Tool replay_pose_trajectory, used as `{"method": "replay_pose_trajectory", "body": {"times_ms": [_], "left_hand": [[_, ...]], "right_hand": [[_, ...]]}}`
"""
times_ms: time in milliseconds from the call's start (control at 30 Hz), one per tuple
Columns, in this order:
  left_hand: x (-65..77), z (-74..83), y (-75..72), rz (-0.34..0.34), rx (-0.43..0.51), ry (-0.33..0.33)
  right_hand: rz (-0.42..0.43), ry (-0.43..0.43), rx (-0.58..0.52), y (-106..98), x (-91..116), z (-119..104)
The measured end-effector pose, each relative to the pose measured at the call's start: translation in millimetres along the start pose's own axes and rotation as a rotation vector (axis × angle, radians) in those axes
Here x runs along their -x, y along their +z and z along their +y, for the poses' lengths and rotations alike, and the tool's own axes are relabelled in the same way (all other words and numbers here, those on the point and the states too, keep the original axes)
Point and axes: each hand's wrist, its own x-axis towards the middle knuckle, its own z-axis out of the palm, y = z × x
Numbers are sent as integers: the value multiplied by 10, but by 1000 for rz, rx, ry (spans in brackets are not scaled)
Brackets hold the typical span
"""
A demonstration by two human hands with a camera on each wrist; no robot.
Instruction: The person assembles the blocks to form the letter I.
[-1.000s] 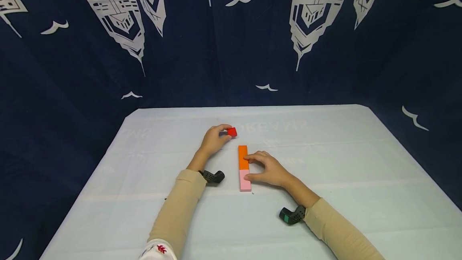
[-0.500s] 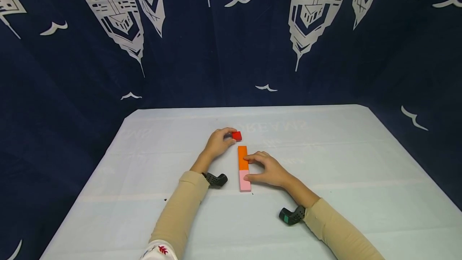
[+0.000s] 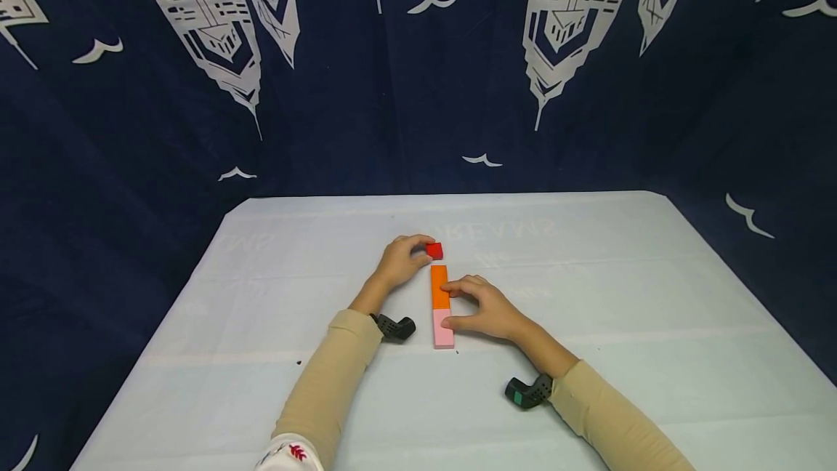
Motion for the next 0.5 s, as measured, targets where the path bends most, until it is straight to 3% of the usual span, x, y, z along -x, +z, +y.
{"method": "replay_pose_trajectory", "body": {"times_ms": [500], "left_hand": [[40, -21, 31, 10, -12, 33]], "right_hand": [[-2, 3, -1, 5, -3, 9]]}}
